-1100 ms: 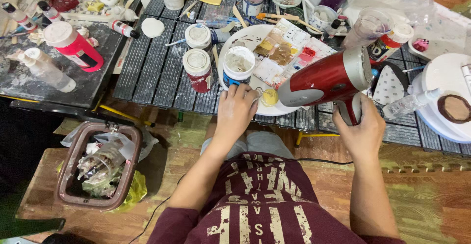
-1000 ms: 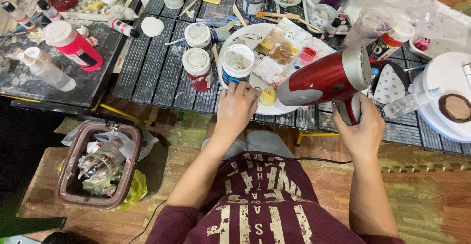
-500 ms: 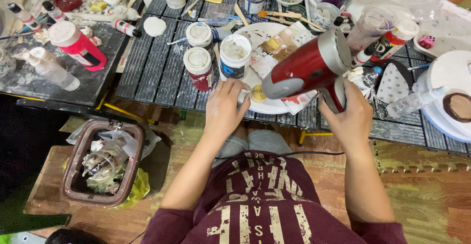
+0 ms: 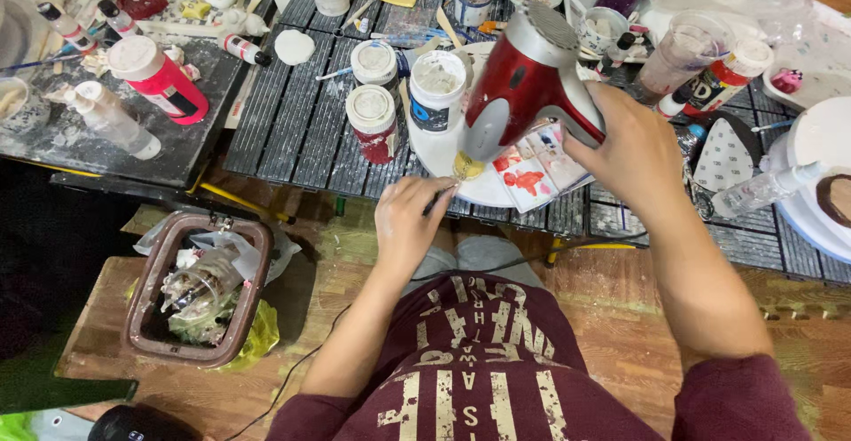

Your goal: The person paints a small round object with a brush, dries it with a hairdryer, and then shapes a piece of clay by hand. The person places the painted object on a nearby tray and continues to roll and shape the clay on a white plate.

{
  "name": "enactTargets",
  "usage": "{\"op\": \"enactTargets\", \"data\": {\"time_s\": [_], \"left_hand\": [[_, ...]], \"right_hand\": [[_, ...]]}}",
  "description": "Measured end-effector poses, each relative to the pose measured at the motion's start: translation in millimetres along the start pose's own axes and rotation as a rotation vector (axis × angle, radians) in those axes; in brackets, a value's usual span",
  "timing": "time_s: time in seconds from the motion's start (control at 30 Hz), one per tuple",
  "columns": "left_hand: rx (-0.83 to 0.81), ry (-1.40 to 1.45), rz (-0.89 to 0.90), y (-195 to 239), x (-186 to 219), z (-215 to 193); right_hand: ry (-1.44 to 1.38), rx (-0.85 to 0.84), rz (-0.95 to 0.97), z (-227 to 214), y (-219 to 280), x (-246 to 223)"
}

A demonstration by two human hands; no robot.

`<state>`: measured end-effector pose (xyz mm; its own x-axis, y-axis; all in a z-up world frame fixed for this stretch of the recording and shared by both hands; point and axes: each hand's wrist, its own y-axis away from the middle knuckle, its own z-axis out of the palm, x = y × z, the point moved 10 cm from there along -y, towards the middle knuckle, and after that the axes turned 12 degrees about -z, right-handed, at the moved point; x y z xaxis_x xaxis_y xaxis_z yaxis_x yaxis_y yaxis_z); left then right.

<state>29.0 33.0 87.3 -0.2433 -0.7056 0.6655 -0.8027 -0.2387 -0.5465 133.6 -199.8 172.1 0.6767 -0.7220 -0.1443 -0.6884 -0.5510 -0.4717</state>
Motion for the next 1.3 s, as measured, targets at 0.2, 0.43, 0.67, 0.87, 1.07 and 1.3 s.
{"op": "enactTargets", "data": {"time_s": [0.2,0.43,0.67,0.87,1.07,1.3], "left_hand": [[0.046,0.007,0.041,4.5,-1.5,2.2],[0.057,0.017,0.033,7.1,0.2,3.4],[0.085,0.064,0.046,2.8,5.5,-4.4],[0.042,0.070,0.019,-23.8,2.5,-9.1],[-0.034,0.028,0.013,-58.5,-0.3,-2.0],[-0.198,0.025,0.070,-86.2,2.1,26.1]], "right_hand": [[0.147,-0.087,-0.175,-6.1,-31.8,-31.5],[0.285,-0.182,-0.332,-8.2,-64.6,-62.7],[0.298,-0.186,-0.320,-7.8,-62.3,-70.6],[0.219,-0.039,-0.162,-20.3,-28.5,-36.3],[0.183,0.090,-0.103,-20.6,24.1,-13.6],[0.218,0.155,-0.322,-1.7,46.2,-32.2]]}}
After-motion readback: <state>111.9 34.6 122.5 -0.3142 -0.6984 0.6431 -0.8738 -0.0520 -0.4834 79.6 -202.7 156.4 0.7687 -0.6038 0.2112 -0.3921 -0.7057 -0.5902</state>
